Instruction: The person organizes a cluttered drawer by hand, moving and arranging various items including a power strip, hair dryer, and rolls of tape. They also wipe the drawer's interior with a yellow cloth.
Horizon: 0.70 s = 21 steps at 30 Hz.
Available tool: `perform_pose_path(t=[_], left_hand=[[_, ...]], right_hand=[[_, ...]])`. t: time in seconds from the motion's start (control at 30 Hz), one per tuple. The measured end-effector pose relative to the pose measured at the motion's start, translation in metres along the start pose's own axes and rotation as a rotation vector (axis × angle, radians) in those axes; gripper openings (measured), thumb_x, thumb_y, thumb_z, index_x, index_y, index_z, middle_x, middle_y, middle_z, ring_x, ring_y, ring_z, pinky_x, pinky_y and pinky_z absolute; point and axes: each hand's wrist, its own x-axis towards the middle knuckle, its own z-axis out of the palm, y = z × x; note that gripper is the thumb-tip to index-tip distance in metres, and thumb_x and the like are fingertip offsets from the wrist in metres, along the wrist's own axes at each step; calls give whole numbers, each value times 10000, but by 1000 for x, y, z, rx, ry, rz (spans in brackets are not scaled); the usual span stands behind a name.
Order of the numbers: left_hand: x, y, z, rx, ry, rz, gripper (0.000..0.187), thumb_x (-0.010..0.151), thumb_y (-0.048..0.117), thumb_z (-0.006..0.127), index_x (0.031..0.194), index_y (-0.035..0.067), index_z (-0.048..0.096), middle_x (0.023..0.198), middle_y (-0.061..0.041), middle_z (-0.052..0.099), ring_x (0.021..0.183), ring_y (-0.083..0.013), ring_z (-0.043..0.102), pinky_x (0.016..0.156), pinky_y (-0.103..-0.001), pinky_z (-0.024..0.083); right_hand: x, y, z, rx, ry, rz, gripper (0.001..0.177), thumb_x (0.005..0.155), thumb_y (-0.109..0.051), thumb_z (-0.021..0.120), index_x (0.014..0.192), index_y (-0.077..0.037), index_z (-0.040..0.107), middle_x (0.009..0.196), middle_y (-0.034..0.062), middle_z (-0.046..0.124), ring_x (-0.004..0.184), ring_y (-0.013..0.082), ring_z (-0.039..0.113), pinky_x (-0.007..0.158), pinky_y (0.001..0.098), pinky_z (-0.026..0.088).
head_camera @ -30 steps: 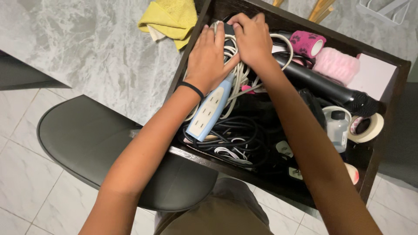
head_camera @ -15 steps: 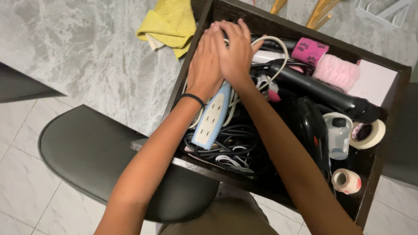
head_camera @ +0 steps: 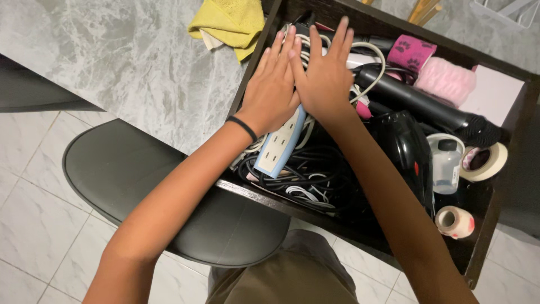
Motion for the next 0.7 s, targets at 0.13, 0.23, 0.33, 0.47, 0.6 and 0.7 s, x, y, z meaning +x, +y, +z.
perform_pose_path(t=[0.13,0.23,0.33,0.47,0.6,0.7], left_hand=[[-6,1,-7,-109,42,6,831,1050,364,533,1606,-98,123,1700,-265,100,1601,-372,109,1304,-470,158],[0,-1,-5,-118,7,-2,820,1054,347,516,1612,-96,110,1705,-270,100,1606,-369,98,1308,-470,136],[7,-5,2,-111,-30,-17,826,1040,333,517,1611,-95,100,1698,-278,92,1598,-378,80,1304,-471,108],[13,-11,8,-114,-39,-43,845,1023,334,530,1596,-105,92,1683,-294,77,1584,-403,63,1295,-473,84],[7,-7,7,-174,47,-22,835,1029,281,557,1611,-101,97,1700,-304,74,1603,-412,73,1313,-466,99],[-3,2,-5,-187,149,-29,814,1033,243,580,1601,-120,123,1687,-314,120,1596,-426,135,1322,-461,140]], right_hand=[[-5,-7,-14,-299,49,-61,619,1098,-478,526,1582,-111,406,1620,351,243,1514,552,184,1210,696,79],[4,-8,-10,-140,89,-124,537,1123,-332,444,1643,-213,389,1663,314,246,1551,511,193,1237,686,74],[9,-3,-2,17,48,-110,485,1146,-295,366,1629,-255,389,1676,259,259,1567,477,193,1225,684,79],[19,-3,3,-42,7,-51,462,1125,-325,355,1584,-328,414,1670,187,294,1554,436,220,1183,718,81],[19,-3,4,-56,-24,-15,461,1120,-349,352,1577,-340,410,1644,201,301,1522,436,251,1170,725,103],[17,-5,-1,-68,-5,-41,468,1125,-368,359,1587,-311,417,1615,260,315,1501,459,285,1166,699,155]])
